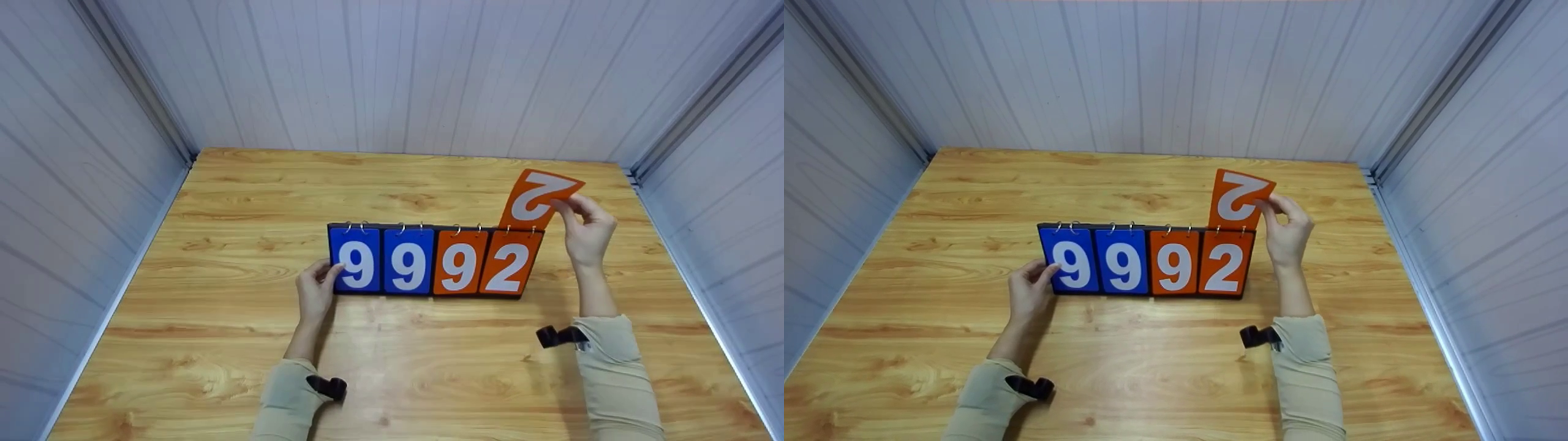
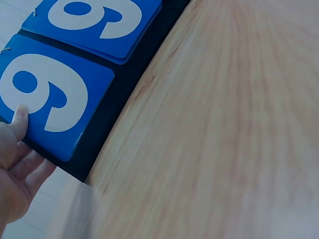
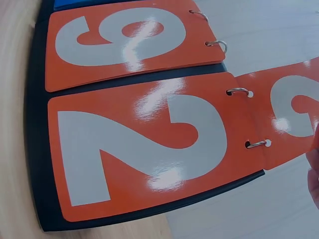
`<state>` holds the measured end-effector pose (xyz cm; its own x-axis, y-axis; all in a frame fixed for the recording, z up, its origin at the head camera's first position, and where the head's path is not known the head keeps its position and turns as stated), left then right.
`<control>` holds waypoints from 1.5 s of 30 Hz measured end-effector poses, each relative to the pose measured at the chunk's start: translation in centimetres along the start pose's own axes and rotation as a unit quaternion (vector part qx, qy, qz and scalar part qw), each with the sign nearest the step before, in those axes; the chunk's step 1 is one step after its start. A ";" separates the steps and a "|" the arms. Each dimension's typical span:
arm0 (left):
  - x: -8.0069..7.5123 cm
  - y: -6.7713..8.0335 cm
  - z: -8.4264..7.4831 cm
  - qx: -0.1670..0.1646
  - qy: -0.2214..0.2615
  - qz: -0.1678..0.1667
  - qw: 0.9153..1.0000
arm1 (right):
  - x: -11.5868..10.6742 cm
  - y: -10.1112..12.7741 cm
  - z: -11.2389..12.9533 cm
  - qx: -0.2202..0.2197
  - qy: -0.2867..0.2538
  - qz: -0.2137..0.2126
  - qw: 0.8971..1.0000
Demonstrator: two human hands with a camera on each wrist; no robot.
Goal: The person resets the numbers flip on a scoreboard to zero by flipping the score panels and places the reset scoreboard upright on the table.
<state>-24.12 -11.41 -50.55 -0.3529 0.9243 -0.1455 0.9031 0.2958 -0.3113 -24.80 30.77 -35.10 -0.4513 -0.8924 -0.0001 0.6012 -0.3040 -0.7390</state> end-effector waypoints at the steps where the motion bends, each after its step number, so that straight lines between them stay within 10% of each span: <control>1: 0.0 0.0 0.0 0.001 -0.001 -0.001 1.000 | 0.1 -0.2 -0.2 0.008 0.005 -0.002 1.000; 11: 0.1 -0.1 0.0 -0.012 0.000 -0.001 1.000 | 1.5 -1.4 -2.3 0.087 0.133 0.030 0.987; 20: 0.1 -0.1 -0.1 -0.010 -0.008 0.002 1.000 | 1.1 -0.8 -7.4 0.160 0.138 0.079 0.974; 30: 0.0 -0.1 0.0 -0.005 0.000 0.001 1.000 | 0.6 1.2 -5.8 0.185 0.116 0.115 0.969; 40: -0.2 0.6 -3.5 0.000 -0.016 0.002 1.000 | -1.1 5.0 -2.5 0.178 0.108 -0.002 0.978; 45: -0.2 0.3 -1.9 0.007 -0.011 0.001 1.000 | -1.2 7.4 -2.5 0.192 0.087 -0.024 0.977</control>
<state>-23.35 -11.02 -48.78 -0.3571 0.9190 -0.1673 0.9000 0.2907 -0.3247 -21.44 30.43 -42.24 -0.5700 -0.8141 -0.1111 0.7650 -0.4765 -0.4333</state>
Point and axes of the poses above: each hand's wrist, its own y-axis away from the middle knuckle, its own x-axis out of the palm, z = x × y, the point moved 5 cm from there along -y, towards the middle knuckle, and after that the axes turned 2 degrees about y, right-handed, at the moved point
